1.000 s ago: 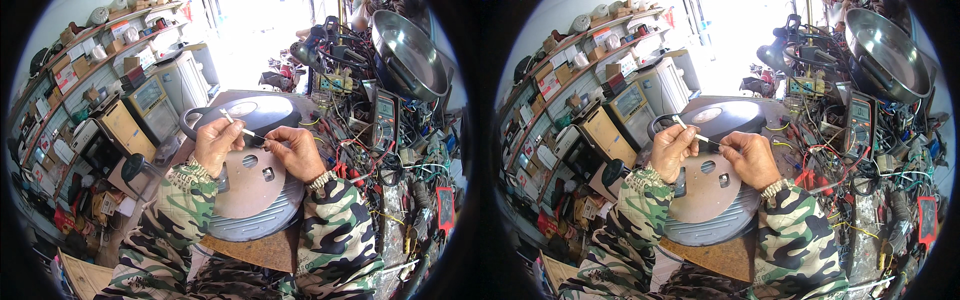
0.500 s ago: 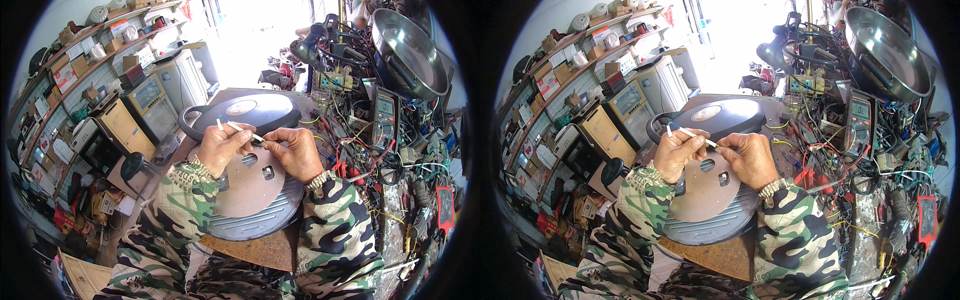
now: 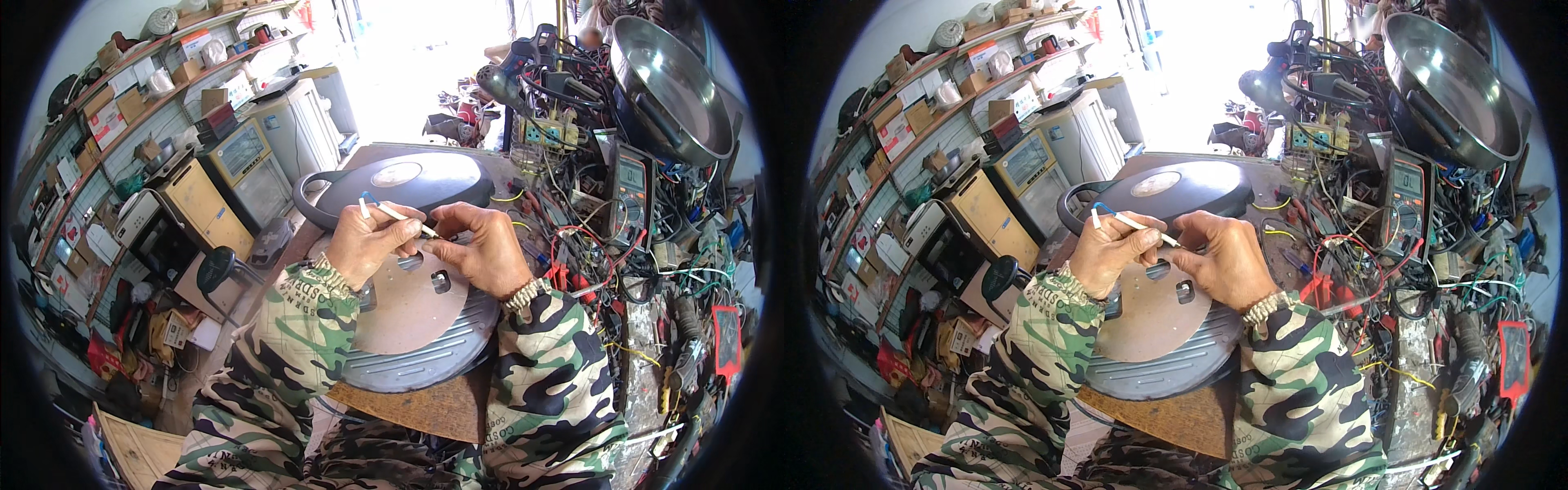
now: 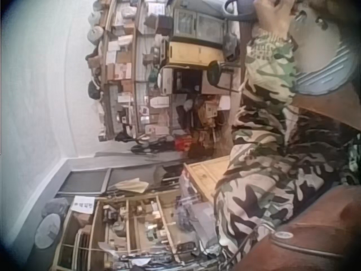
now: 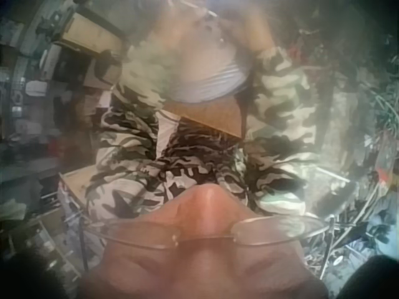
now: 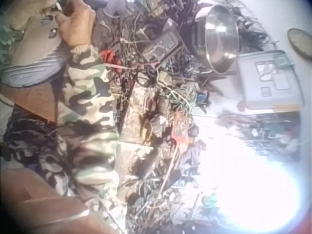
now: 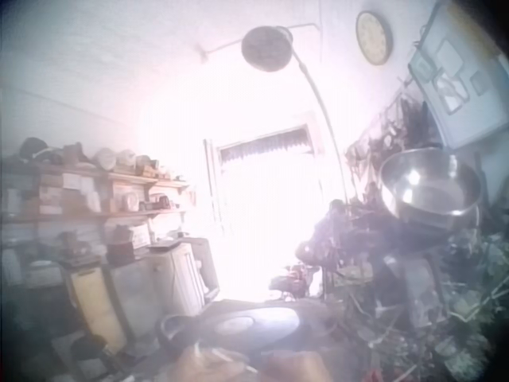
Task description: The person works on a small electronic component, stripping wires and connecting them to a device. They use pliers and a screwdriver to manipulate the wires and secure connections on a cluttered workbench.
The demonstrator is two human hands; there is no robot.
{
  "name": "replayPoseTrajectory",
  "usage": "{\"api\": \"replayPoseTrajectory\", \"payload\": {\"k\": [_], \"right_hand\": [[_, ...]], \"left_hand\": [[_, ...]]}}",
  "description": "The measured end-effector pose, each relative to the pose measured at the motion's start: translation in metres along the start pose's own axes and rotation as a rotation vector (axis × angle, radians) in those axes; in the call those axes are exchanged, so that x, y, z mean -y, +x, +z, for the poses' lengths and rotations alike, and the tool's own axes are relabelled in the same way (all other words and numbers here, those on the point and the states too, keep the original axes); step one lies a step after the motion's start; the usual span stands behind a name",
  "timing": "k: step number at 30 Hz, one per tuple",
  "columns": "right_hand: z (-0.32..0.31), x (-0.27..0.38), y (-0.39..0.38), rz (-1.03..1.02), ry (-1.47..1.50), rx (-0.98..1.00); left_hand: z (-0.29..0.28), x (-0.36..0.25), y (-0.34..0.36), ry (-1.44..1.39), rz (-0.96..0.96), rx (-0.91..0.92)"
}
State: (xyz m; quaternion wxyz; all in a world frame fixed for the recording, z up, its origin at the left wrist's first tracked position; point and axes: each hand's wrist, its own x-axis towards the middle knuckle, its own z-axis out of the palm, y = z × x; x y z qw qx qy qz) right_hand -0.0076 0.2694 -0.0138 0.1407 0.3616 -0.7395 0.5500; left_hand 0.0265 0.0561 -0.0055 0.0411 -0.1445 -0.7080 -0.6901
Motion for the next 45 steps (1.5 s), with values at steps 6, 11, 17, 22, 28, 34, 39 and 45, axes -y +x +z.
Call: {"api": "replayPoseTrajectory", "payload": {"k": [6,11,17,22,28,34,39,45], "right_hand": [[0.000,0.006,0.002,-0.018,-0.071,0.011],[-0.004,0.010,0.003,0.012,-0.097,-0.015],[0.002,0.014,0.002,-0.050,-0.054,-0.028],[0.006,0.017,0.001,0.005,-0.084,0.012],[-0.003,0.017,0.001,-0.008,-0.073,0.049],[-0.011,0.007,0.001,0.061,-0.169,0.024],[0.002,0.000,0.002,0.017,-0.130,0.017],[-0.008,0.004,-0.001,0.060,-0.136,0.012]], "left_hand": [[0.013,-0.018,-0.007,0.271,0.317,-0.191],[-0.003,-0.026,-0.011,0.252,0.353,-0.269],[0.005,-0.026,-0.013,0.250,0.382,-0.212],[0.002,-0.021,-0.011,0.204,0.416,-0.189],[-0.003,-0.019,-0.007,0.082,0.382,-0.251],[0.004,-0.018,-0.004,0.001,0.289,-0.216],[-0.006,-0.008,-0.009,0.096,0.200,-0.046],[0.000,-0.007,-0.003,0.083,0.114,-0.075]]}}
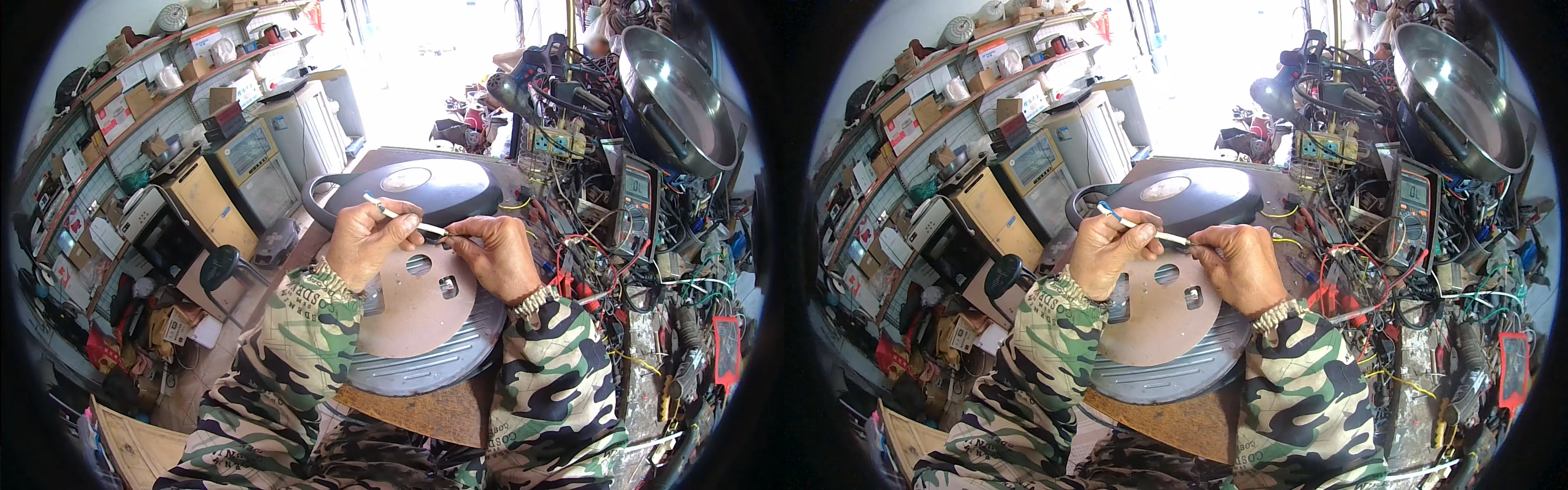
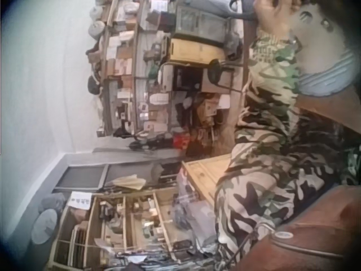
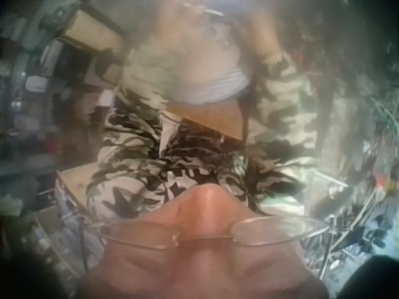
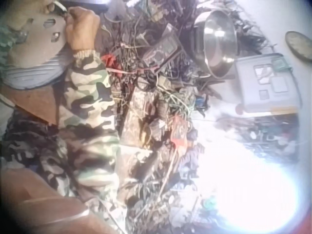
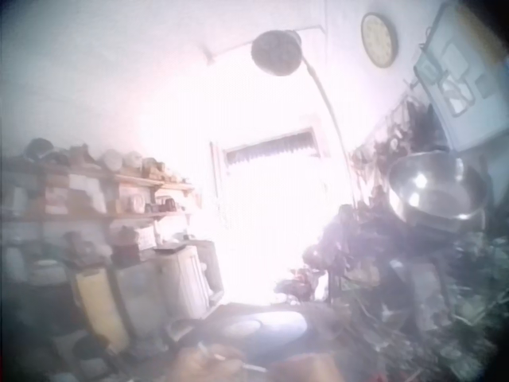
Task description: The person works on a small electronic component, stripping wires and connecting them to a device. They use pliers and a screwdriver to manipulate the wires and secure connections on a cluttered workbench.
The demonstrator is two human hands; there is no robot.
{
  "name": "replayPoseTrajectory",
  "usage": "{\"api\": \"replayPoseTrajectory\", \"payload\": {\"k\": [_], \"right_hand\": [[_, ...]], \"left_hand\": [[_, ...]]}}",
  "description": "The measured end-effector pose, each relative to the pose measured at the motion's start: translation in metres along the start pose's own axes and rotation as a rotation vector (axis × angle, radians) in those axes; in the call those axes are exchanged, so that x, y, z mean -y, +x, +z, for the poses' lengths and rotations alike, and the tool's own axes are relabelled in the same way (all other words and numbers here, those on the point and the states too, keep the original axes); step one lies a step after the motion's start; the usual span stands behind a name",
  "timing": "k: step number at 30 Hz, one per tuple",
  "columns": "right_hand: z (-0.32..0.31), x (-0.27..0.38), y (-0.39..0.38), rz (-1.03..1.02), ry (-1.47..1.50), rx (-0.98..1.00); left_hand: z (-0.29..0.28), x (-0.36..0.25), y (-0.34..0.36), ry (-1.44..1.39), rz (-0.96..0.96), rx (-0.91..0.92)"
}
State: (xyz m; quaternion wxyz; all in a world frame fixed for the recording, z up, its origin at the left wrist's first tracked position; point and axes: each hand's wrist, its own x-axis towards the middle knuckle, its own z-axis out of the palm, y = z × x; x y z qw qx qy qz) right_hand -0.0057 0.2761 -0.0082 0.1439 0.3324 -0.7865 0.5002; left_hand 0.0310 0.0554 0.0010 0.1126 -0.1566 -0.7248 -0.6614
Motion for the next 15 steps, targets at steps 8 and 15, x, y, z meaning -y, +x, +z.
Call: {"api": "replayPoseTrajectory", "payload": {"k": [8,15], "right_hand": [[-0.003,-0.003,0.002,0.012,0.007,0.011],[-0.007,-0.005,0.006,0.028,0.040,0.096]], "left_hand": [[-0.003,-0.009,0.000,0.069,0.178,-0.213],[-0.013,-0.007,-0.004,0.240,0.411,-0.322]]}}
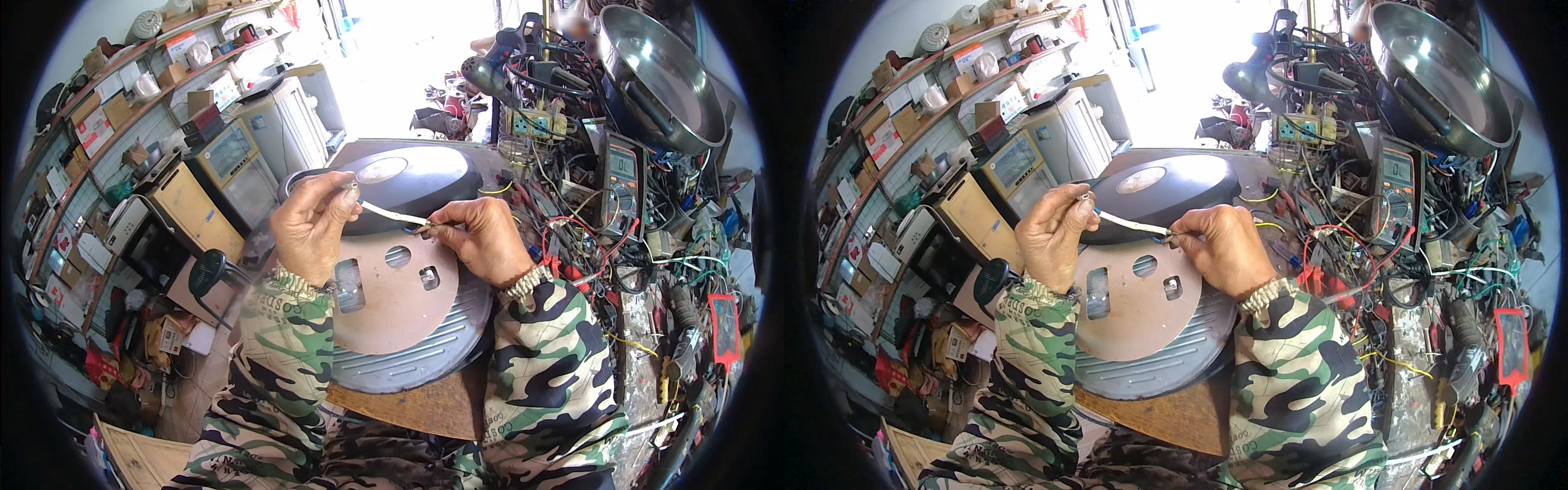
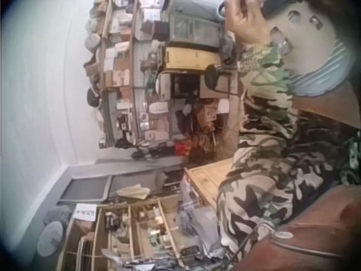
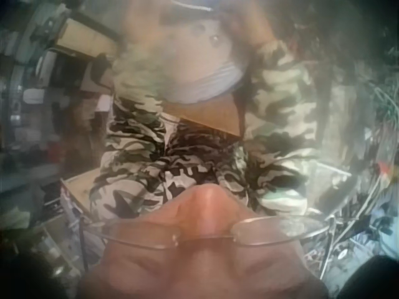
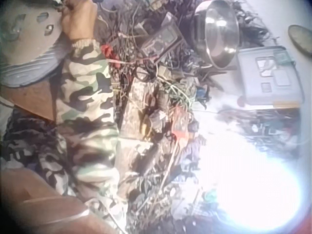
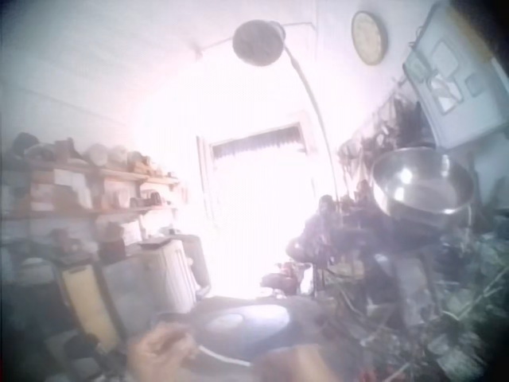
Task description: The person works on a small electronic component, stripping wires and connecting them to a device. They use pliers and a screwdriver to manipulate the wires and secure connections on a cluttered workbench.
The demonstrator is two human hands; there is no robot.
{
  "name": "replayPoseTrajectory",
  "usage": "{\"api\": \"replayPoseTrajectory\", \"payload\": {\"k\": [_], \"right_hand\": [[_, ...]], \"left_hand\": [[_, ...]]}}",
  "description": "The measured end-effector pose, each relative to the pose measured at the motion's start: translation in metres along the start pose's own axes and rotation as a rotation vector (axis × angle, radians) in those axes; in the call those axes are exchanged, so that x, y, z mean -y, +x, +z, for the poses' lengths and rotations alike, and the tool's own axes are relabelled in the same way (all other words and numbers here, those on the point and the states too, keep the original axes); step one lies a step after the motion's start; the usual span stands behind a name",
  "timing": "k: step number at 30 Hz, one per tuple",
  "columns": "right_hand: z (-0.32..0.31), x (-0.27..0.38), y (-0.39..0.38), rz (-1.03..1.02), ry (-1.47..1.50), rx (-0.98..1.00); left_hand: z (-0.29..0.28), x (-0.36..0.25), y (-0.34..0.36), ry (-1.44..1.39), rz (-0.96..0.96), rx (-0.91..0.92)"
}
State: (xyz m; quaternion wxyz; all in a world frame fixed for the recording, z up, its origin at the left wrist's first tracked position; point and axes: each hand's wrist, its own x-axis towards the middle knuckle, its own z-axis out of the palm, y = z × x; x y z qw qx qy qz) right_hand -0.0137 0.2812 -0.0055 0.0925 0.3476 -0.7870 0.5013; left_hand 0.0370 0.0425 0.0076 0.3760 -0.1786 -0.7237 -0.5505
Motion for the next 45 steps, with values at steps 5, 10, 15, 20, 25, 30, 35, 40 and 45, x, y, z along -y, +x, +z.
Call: {"api": "replayPoseTrajectory", "payload": {"k": [5,10,15,20,25,30,35,40,45], "right_hand": [[-0.031,-0.008,0.002,0.016,0.181,-0.037],[-0.104,-0.006,-0.008,0.140,0.209,-0.357],[-0.144,0.000,-0.020,0.138,0.171,-0.525],[-0.154,0.010,-0.027,0.149,0.175,-0.599],[-0.169,0.010,-0.032,0.136,0.061,-0.746],[-0.179,0.036,-0.043,0.050,0.069,-0.931],[-0.178,0.071,-0.053,0.053,-0.084,-0.898],[-0.155,0.069,-0.041,0.225,-0.258,-0.636],[-0.161,0.011,-0.094,0.547,-0.926,-0.332]], "left_hand": [[-0.003,-0.001,-0.002,-0.027,-0.129,0.039],[0.002,0.004,0.004,-0.270,-0.251,0.085],[-0.007,0.003,0.008,-0.621,-0.304,0.069],[-0.014,0.008,0.005,-0.842,-0.380,0.078],[-0.015,0.002,0.009,-0.700,-0.423,0.105],[-0.008,0.001,0.006,-0.612,-0.455,0.027],[-0.006,0.000,0.005,-0.555,-0.457,0.057],[-0.019,-0.001,-0.001,-0.431,-0.444,0.038],[0.011,-0.004,0.002,-0.470,-0.381,0.176]]}}
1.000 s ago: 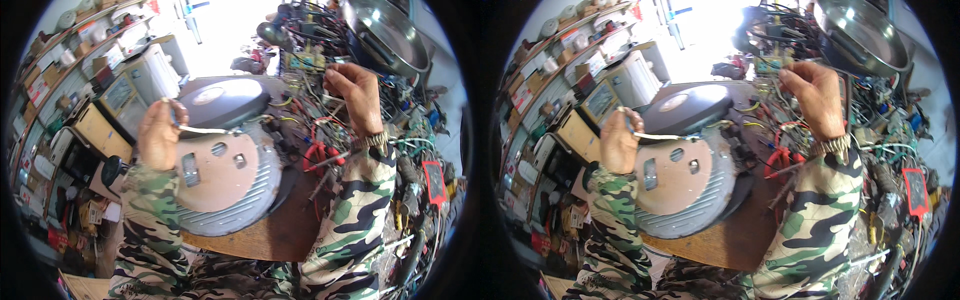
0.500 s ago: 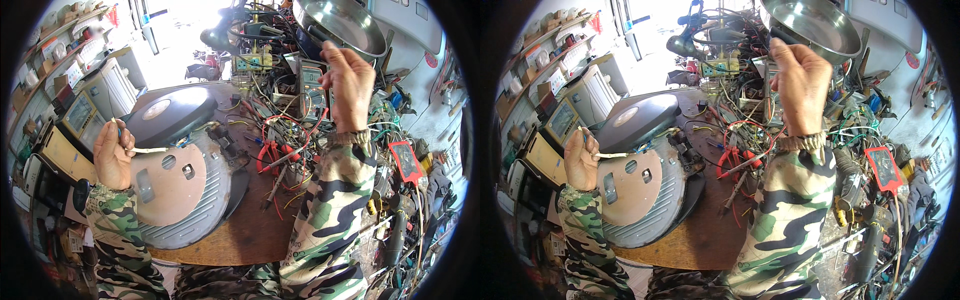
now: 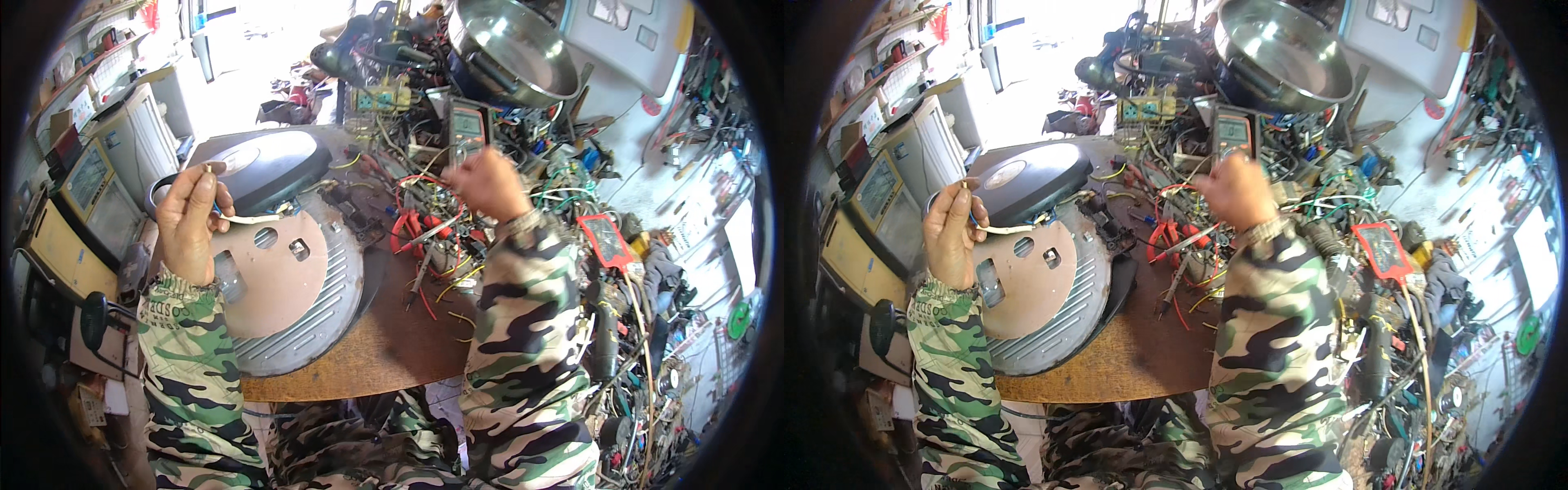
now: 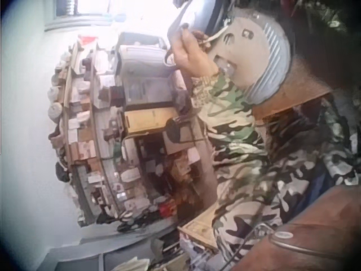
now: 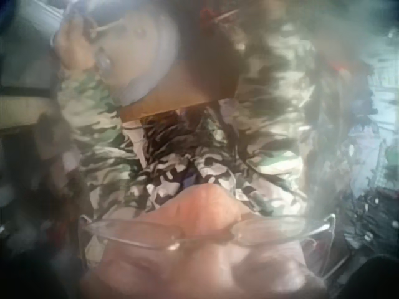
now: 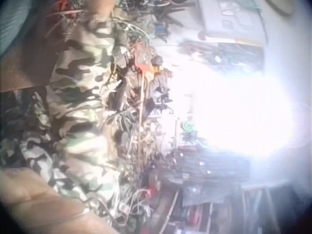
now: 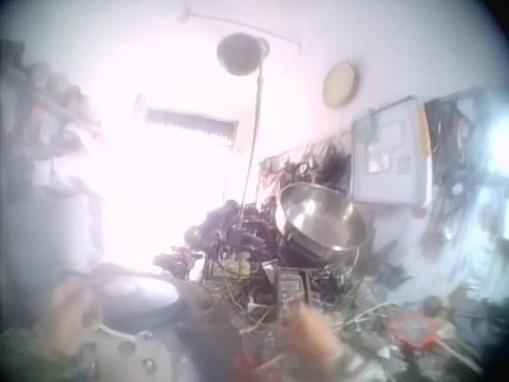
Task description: The person works on a small electronic component, stripping wires and connecting them to a device. They use pliers and a screwdriver to manipulate the wires and secure connections on a cluttered workbench.
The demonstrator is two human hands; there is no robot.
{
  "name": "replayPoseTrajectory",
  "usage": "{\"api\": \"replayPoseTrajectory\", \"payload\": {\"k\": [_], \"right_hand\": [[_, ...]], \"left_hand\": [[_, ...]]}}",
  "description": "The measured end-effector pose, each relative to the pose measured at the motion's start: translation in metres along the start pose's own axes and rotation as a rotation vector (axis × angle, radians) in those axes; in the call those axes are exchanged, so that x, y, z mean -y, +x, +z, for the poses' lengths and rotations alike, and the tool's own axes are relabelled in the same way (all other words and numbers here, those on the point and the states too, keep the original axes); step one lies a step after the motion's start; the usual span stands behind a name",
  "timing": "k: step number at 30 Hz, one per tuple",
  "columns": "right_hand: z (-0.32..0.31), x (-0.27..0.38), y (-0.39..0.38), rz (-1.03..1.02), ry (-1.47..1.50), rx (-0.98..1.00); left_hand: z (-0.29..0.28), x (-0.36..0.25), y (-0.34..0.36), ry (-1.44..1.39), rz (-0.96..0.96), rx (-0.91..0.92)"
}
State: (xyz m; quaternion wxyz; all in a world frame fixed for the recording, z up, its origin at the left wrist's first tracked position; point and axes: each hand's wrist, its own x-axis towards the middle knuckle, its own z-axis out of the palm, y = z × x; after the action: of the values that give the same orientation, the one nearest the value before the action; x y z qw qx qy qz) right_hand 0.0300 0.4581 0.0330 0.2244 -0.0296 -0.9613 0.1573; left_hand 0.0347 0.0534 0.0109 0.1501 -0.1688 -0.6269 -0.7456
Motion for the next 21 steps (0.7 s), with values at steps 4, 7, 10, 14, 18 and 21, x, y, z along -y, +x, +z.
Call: {"api": "replayPoseTrajectory", "payload": {"k": [4,7,10,14,18,21], "right_hand": [[0.044,0.023,-0.034,0.288,-0.162,0.246],[0.057,0.030,-0.046,0.413,-0.152,0.327],[0.089,-0.002,-0.038,0.420,0.064,0.183],[0.087,-0.026,-0.040,0.459,0.608,0.061],[0.048,-0.009,-0.058,0.331,0.487,0.235],[0.063,-0.007,-0.075,0.189,0.284,0.374]], "left_hand": [[-0.011,-0.001,-0.003,0.056,0.079,0.019],[-0.009,0.005,-0.001,0.090,0.079,0.060],[-0.007,0.008,0.000,0.116,0.139,0.075],[-0.005,0.004,-0.002,0.181,0.133,0.093],[-0.008,-0.001,-0.004,0.145,0.100,0.140],[-0.009,0.002,-0.005,0.069,0.023,0.170]]}}
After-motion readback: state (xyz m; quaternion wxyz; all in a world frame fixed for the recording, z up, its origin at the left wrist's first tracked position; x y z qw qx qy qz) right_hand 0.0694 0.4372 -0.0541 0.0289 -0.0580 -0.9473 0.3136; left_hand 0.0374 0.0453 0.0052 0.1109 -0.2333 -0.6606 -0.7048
